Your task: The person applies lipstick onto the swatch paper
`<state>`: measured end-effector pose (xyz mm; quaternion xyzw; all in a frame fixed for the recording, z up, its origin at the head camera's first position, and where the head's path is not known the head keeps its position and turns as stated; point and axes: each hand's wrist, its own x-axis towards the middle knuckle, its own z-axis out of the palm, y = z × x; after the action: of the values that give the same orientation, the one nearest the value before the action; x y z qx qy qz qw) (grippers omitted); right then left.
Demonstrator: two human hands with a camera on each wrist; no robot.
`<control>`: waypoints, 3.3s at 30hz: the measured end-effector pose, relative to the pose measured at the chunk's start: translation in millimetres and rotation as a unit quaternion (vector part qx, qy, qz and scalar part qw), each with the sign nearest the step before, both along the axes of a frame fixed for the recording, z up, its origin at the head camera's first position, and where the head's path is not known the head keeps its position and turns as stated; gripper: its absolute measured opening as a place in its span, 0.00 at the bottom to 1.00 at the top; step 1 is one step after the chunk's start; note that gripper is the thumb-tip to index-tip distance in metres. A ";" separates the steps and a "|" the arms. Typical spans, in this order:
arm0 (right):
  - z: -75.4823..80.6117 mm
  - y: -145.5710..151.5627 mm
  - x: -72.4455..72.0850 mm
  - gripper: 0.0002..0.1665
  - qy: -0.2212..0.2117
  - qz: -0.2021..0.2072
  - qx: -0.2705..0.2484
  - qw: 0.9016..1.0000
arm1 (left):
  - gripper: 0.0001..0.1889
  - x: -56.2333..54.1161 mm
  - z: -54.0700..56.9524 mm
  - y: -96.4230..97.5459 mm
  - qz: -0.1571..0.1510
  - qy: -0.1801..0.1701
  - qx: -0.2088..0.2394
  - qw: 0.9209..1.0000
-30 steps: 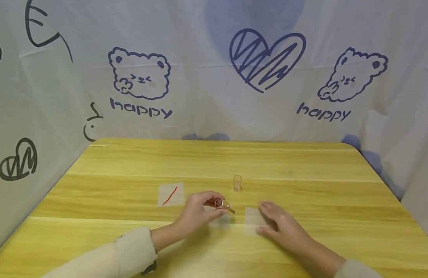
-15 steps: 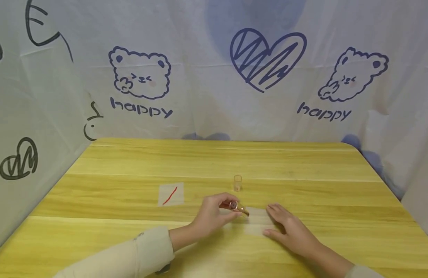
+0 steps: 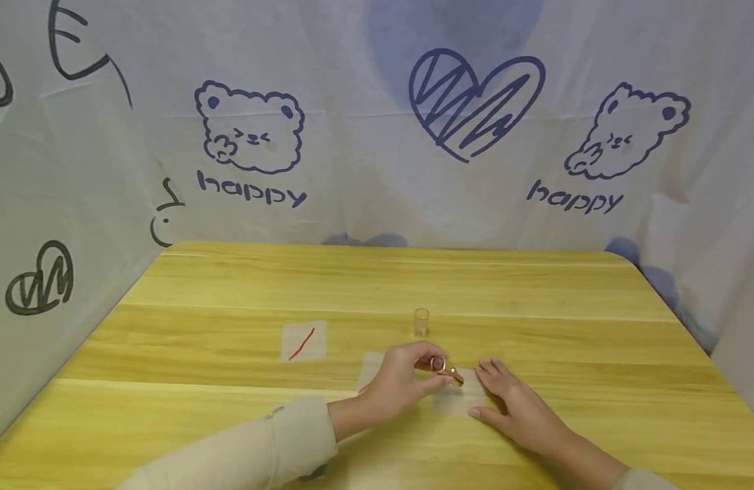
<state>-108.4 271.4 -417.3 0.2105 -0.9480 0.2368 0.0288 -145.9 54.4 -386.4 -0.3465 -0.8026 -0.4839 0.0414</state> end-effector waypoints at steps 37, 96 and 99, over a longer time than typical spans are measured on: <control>-3.9 0.9 -0.7 0.40 -0.018 -0.002 -0.001 1.000 | 0.13 -12.5 -6.5 27.5 0.031 -0.063 -0.082 0.994; -2.5 0.8 -1.7 0.41 -0.028 -0.007 0.002 1.000 | 0.12 -10.8 -1.5 31.1 0.003 0.014 -0.175 0.984; -2.2 0.7 -1.5 0.41 -0.027 -0.009 0.000 1.000 | 0.12 -10.4 -1.3 30.4 0.004 0.017 -0.175 0.984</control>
<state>-109.9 272.1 -419.5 0.1953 -0.9503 0.2425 0.0053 -156.2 84.9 -387.7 -0.3538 -0.8752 -0.3299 -0.0043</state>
